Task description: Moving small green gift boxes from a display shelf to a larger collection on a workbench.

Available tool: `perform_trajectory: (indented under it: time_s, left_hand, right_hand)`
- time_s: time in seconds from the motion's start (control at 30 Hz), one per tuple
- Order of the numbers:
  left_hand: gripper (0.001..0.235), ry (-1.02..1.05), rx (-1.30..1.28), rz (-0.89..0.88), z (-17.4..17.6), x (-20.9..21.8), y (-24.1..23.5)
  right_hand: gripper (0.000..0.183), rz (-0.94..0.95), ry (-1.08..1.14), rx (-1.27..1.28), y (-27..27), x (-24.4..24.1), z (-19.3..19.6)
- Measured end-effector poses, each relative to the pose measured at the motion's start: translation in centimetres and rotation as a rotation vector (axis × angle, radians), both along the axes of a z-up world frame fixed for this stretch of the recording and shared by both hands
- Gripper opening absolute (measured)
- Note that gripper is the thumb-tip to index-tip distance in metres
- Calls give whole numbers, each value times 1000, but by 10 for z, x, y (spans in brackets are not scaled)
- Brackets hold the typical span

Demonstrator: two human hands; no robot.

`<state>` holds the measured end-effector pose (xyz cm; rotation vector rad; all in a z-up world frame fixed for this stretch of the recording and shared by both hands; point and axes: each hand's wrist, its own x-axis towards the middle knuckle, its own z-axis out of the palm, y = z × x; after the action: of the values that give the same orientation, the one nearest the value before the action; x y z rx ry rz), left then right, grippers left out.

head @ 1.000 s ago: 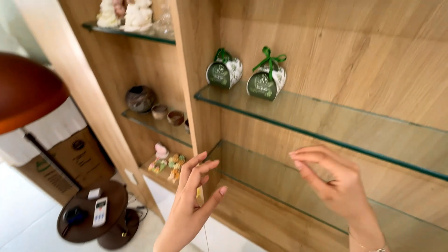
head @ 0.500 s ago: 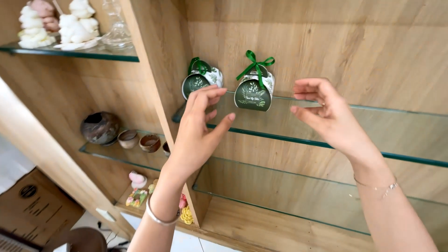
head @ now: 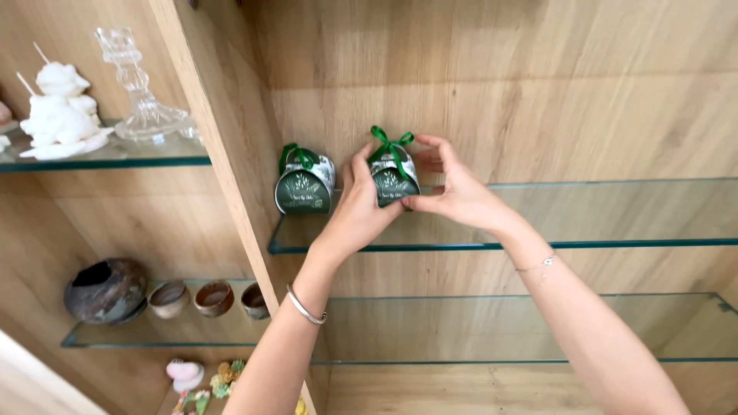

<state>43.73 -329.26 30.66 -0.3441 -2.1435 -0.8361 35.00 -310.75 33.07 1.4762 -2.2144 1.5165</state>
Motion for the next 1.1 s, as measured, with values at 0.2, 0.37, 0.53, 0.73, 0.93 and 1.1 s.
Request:
perform_trajectory:
  time_s: [0.2,0.37,0.53,0.73,0.93,1.1]
  left_hand:
    - [120,-18,126,-33,-4,-18,-11]
    - [120,-91,220,-84,-7,-22,-16]
    - [118,-83,190,-90,-7,-21,-17]
    - [112,-153,152,-68,-2,-9,-14]
    - [116,-168,261,-225,-1,-7,-14]
    - [116,-183,264,-263,6,4,-9]
  right_hand:
    - [78,-41,8,-66,-9,1,-4]
    - [65,-85,-7,-72,-7,-6,-11]
    - [60,-92,-42,-109,-5,-7,-13]
    - [80,-67,-124,-45,-4,16,-3]
    - [72,-93,-106,-9,-2,11,-6]
    - [58,-155,-130,-20,10,23,-5]
